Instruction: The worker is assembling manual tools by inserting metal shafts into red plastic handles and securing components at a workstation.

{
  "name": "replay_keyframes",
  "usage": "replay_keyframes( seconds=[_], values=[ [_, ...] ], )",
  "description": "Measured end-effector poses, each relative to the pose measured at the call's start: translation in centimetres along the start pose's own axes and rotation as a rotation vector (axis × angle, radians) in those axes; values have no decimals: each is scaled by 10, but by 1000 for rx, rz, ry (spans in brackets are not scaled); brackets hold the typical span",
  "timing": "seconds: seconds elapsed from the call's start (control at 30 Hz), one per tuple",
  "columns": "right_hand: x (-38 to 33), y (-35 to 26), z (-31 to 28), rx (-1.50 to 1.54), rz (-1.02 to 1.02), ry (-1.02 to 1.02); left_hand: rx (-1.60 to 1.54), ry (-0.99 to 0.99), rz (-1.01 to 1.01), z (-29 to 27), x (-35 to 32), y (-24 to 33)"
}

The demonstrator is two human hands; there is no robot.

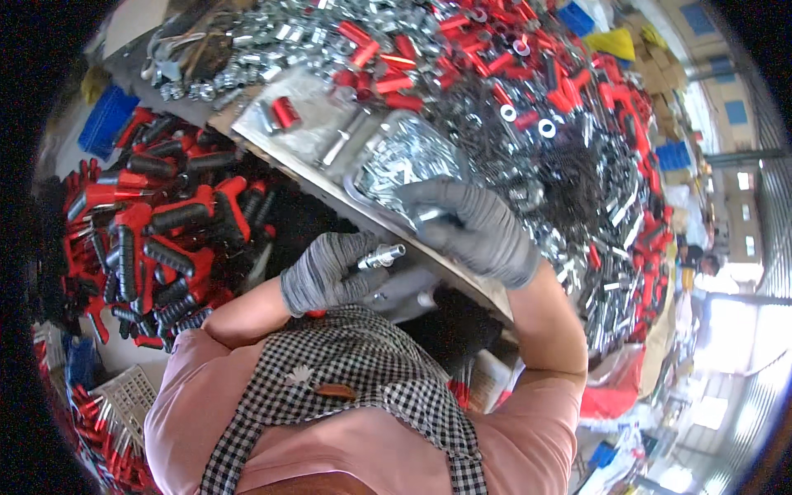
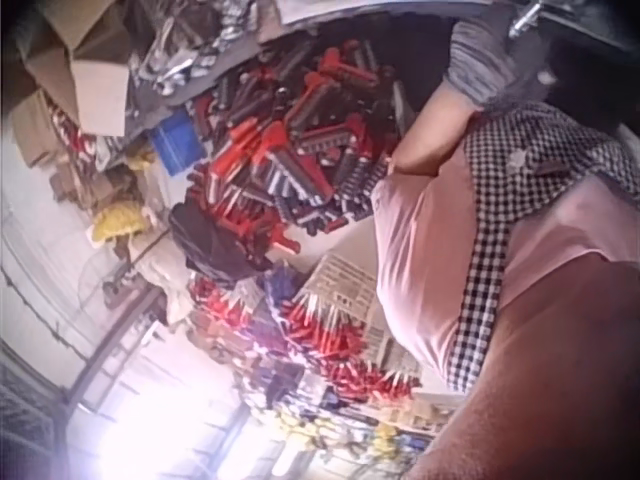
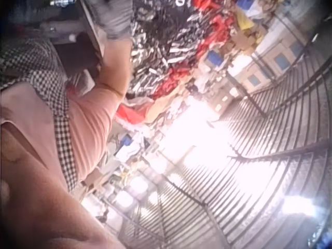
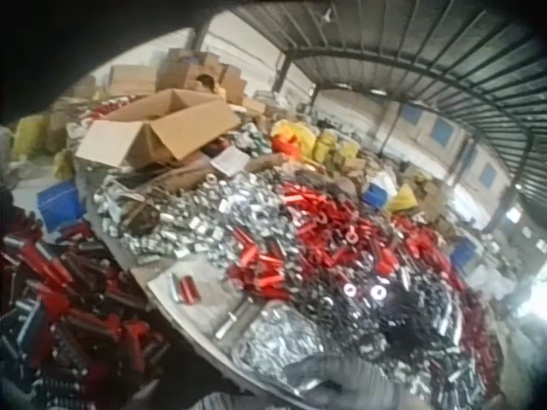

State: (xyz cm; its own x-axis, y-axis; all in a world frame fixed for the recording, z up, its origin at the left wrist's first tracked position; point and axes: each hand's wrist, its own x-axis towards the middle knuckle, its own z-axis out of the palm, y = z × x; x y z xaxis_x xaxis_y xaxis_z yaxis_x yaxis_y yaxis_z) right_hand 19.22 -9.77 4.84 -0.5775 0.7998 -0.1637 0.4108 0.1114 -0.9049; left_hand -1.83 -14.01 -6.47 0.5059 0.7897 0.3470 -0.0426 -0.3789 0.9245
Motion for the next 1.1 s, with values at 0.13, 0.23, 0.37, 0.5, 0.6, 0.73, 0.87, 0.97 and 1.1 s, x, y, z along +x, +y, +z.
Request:
replay_keyframes(
  seconds=[0.13, 0.23, 0.37, 0.5, 0.6, 0.73, 0.87, 0.97, 1.1],
  values=[
    [-32, -4, 18, -487, -168, -32, 127, -151, -3, 19, -5, -9],
    [-42, 23, 40, -619, -302, -83, 115, -286, -12, 31, -10, -23],
    [-46, 29, 49, -757, -357, -4, 243, -387, 32, 25, -13, -33],
    [-48, 19, 52, -583, 78, -38, 171, -290, 24, 26, -17, -30],
    [-50, 12, 53, -646, 77, 59, 243, -296, 64, 30, -21, -41],
    [-60, 2, 47, -498, -55, 171, 179, -246, -4, 30, -28, -43],
    [-60, 18, 58, -705, 10, 159, 187, -258, -41, 20, -24, -33],
    [-48, 23, 52, -626, -451, 113, 192, -267, -11, 21, -24, -35],
    [-49, 31, 49, -587, -521, 94, 234, -253, 53, 24, -23, -38]
  ],
)
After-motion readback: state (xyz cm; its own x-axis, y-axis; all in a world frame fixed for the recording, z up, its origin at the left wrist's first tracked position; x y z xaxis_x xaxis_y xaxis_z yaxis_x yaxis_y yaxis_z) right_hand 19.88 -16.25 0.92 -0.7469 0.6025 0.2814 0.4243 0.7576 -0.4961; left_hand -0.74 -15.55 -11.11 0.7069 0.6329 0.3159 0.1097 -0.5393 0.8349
